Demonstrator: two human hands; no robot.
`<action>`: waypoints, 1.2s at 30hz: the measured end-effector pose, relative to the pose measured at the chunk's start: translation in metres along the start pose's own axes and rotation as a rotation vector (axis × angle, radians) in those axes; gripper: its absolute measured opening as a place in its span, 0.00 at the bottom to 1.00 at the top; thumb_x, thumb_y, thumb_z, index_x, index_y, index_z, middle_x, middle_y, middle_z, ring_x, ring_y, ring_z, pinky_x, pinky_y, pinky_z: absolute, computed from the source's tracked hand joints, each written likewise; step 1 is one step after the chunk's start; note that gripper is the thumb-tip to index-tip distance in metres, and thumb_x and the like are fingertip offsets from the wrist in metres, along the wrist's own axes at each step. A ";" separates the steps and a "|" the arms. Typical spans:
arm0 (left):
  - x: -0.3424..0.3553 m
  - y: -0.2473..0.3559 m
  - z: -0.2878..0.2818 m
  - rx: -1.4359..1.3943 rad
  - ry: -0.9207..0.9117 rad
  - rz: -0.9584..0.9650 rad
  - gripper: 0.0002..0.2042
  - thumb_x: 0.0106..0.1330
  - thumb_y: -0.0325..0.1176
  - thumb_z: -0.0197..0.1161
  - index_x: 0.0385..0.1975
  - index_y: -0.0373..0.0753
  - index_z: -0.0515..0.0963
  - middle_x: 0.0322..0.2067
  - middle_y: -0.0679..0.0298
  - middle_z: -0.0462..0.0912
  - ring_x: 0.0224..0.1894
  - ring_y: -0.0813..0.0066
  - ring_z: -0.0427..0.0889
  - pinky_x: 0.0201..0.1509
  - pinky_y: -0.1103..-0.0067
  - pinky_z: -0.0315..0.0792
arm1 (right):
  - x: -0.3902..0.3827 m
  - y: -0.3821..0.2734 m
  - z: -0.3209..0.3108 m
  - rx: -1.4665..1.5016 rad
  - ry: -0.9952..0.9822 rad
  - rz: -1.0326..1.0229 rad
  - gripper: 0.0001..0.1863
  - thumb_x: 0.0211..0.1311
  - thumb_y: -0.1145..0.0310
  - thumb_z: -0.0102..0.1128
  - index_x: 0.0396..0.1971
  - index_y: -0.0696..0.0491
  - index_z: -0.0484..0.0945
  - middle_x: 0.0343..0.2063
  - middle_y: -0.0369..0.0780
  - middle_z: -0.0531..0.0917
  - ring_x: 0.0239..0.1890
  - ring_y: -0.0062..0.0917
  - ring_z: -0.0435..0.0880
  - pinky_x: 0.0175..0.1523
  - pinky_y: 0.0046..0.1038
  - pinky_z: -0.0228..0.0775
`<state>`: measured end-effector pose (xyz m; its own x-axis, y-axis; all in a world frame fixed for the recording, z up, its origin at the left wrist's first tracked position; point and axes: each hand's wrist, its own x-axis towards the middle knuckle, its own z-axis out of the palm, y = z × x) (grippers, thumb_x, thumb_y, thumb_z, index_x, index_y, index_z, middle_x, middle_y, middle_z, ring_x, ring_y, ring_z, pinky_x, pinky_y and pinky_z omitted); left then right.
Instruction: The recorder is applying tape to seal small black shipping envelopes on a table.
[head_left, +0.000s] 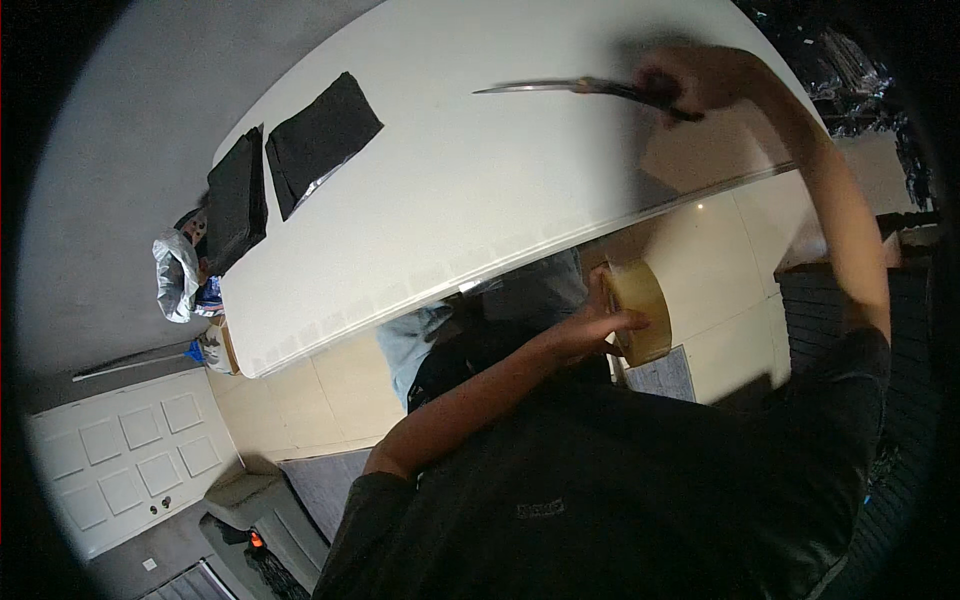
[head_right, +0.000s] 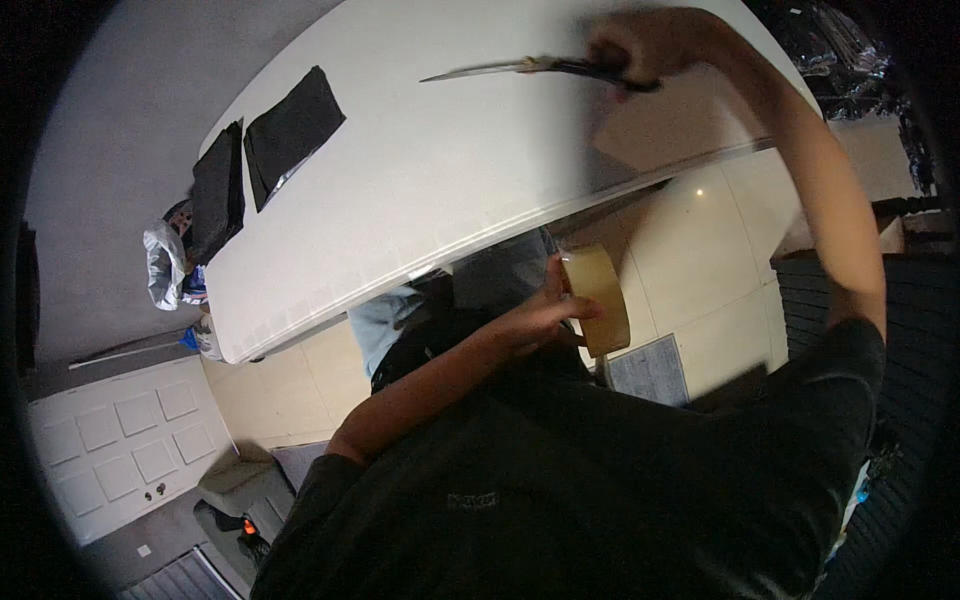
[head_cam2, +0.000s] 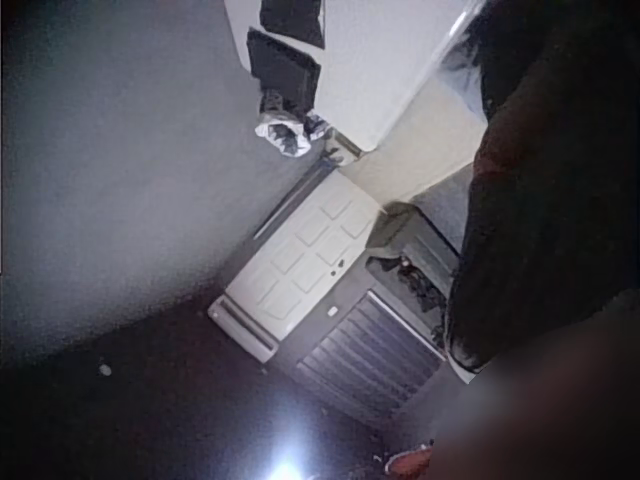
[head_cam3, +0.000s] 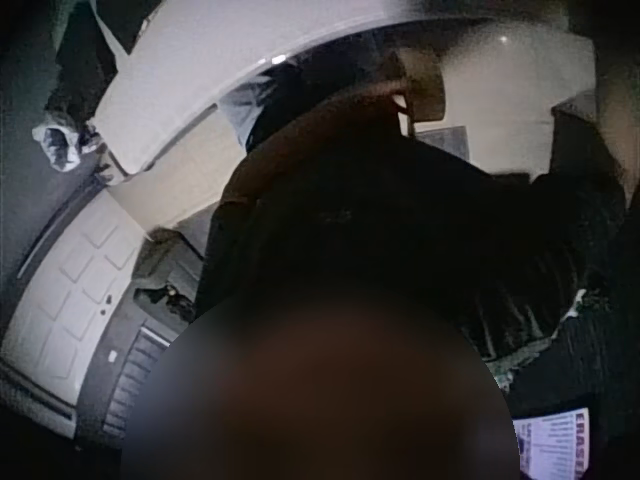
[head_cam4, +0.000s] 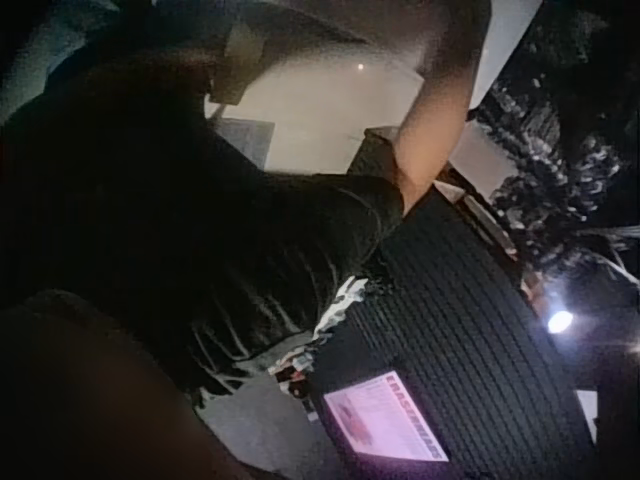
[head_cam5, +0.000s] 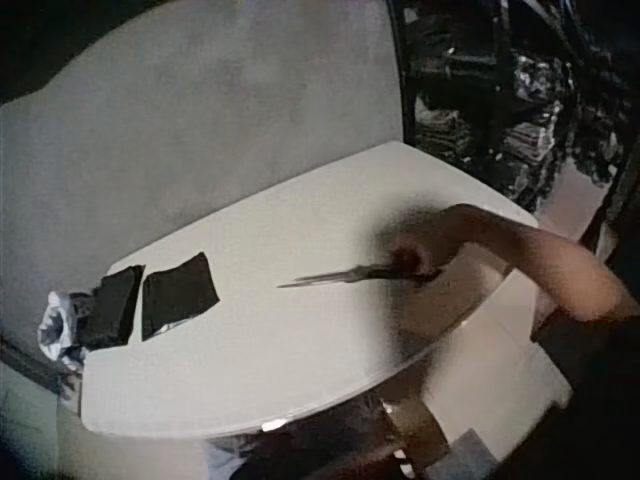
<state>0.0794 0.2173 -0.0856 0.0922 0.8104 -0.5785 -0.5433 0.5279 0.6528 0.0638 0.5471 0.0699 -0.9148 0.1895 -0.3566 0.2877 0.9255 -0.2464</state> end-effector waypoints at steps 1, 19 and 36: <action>-0.001 0.001 -0.003 0.004 0.019 -0.023 0.48 0.65 0.33 0.70 0.72 0.55 0.35 0.71 0.47 0.45 0.75 0.39 0.50 0.62 0.40 0.73 | -0.010 0.011 0.000 0.081 -0.110 -0.005 0.31 0.42 0.69 0.80 0.50 0.52 0.78 0.32 0.36 0.85 0.33 0.22 0.82 0.43 0.28 0.78; 0.006 -0.004 0.001 -0.016 -0.039 0.007 0.49 0.62 0.39 0.73 0.71 0.55 0.38 0.69 0.53 0.52 0.73 0.46 0.54 0.58 0.39 0.75 | -0.176 0.085 0.043 0.218 -0.234 0.059 0.38 0.13 0.69 0.87 0.40 0.59 0.89 0.27 0.39 0.89 0.22 0.22 0.79 0.29 0.25 0.73; -0.008 0.011 -0.002 0.034 -0.041 -0.022 0.53 0.62 0.46 0.73 0.70 0.49 0.31 0.70 0.45 0.49 0.75 0.38 0.50 0.62 0.37 0.72 | -0.106 0.055 0.047 0.409 -0.409 -0.045 0.25 0.27 0.71 0.87 0.35 0.55 0.90 0.19 0.33 0.87 0.16 0.13 0.76 0.21 0.21 0.66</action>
<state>0.0711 0.2158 -0.0748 0.1388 0.8079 -0.5727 -0.5126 0.5534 0.6565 0.1896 0.5628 0.0515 -0.7685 -0.0645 -0.6366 0.4115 0.7120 -0.5690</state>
